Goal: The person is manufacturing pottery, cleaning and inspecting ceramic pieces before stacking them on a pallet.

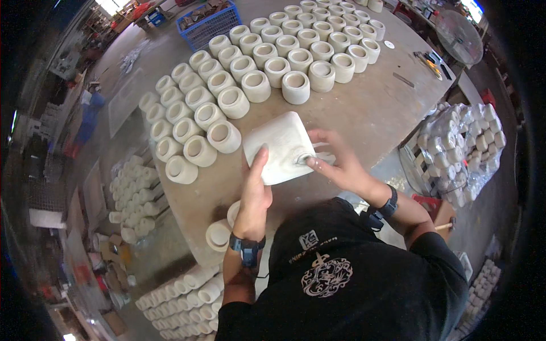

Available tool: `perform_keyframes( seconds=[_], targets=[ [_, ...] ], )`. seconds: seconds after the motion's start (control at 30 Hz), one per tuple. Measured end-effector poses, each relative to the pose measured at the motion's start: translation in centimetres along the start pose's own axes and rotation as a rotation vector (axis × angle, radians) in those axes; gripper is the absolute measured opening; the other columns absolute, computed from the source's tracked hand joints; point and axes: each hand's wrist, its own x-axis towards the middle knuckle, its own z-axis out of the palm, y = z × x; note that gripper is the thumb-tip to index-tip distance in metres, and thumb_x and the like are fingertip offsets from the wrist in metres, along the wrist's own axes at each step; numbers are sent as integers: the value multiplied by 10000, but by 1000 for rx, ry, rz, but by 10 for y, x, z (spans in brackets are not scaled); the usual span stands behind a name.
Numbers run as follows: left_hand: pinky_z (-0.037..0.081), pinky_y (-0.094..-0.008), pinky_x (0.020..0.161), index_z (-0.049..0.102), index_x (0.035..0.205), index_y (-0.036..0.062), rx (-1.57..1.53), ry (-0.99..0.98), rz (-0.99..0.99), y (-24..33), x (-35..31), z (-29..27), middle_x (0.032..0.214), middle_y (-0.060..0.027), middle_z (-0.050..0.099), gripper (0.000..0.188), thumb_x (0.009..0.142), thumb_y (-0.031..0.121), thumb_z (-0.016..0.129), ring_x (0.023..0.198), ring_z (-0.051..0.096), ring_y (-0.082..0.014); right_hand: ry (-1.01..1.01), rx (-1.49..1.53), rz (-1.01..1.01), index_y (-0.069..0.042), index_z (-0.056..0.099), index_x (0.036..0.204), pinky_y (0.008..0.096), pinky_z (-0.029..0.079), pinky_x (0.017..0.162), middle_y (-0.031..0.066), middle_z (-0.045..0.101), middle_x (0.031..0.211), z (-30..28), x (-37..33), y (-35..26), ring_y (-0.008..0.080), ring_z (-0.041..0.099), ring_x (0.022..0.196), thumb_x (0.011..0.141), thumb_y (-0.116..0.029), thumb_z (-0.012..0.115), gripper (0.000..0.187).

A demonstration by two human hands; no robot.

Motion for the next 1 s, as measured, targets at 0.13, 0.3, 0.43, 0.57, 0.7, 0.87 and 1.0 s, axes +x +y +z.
perform_keyframes(
  seconds=[0.13, 0.3, 0.43, 0.57, 0.7, 0.87, 1.0],
  targets=[
    [399, -403, 1039, 404, 1377, -6, 17, -6, 8, -4, 1, 4, 1325, -126, 541, 624, 909, 343, 623, 1227, 521, -250, 46, 6, 23, -38, 527, 1245, 355, 479, 924, 91, 565, 1164, 2, 1, 4, 185, 556, 1094, 874, -203, 711, 445],
    [404, -411, 1038, 400, 1384, 3, -13, -1, -42, -7, 3, -3, 1334, -130, 536, 614, 922, 356, 599, 1231, 522, -259, 2, 59, 16, -46, 528, 1272, 347, 459, 949, 99, 562, 1180, -2, 0, 8, 194, 551, 1105, 856, -125, 705, 459],
    [398, -430, 1048, 396, 1390, 13, -95, 5, -143, -12, 4, -16, 1349, -123, 527, 612, 937, 392, 553, 1242, 514, -267, -62, 46, -37, -52, 560, 1243, 333, 445, 942, 105, 564, 1191, -7, -5, 15, 200, 551, 1100, 824, -47, 673, 434],
    [377, -497, 1064, 389, 1411, 62, -295, -80, -205, -18, -1, -28, 1373, -113, 512, 646, 920, 464, 510, 1260, 495, -300, -159, 45, -111, -46, 610, 1142, 326, 429, 931, 110, 564, 1208, -10, -5, 27, 215, 555, 1084, 776, 6, 633, 370],
    [363, -550, 1066, 389, 1427, 102, -451, -113, -206, -21, -12, -40, 1394, -122, 496, 672, 895, 504, 474, 1280, 477, -324, -135, 19, -67, -39, 600, 1123, 348, 423, 949, 113, 555, 1221, -7, -3, 31, 235, 544, 1106, 781, -12, 657, 348],
    [370, -535, 1068, 416, 1416, 97, -509, -134, -155, -21, -22, -54, 1413, -127, 480, 693, 884, 541, 438, 1289, 469, -325, -237, -72, -114, -47, 464, 1300, 375, 409, 991, 144, 456, 1332, 1, 3, 16, 256, 482, 1203, 766, -148, 766, 622],
    [398, -513, 1055, 429, 1407, 90, -585, -129, -154, -26, -27, -58, 1407, -128, 486, 720, 885, 585, 389, 1271, 483, -334, -320, -172, -194, -51, 305, 1427, 418, 343, 1088, 185, 355, 1425, 10, 8, 4, 317, 385, 1326, 685, -269, 854, 949]
  ],
)
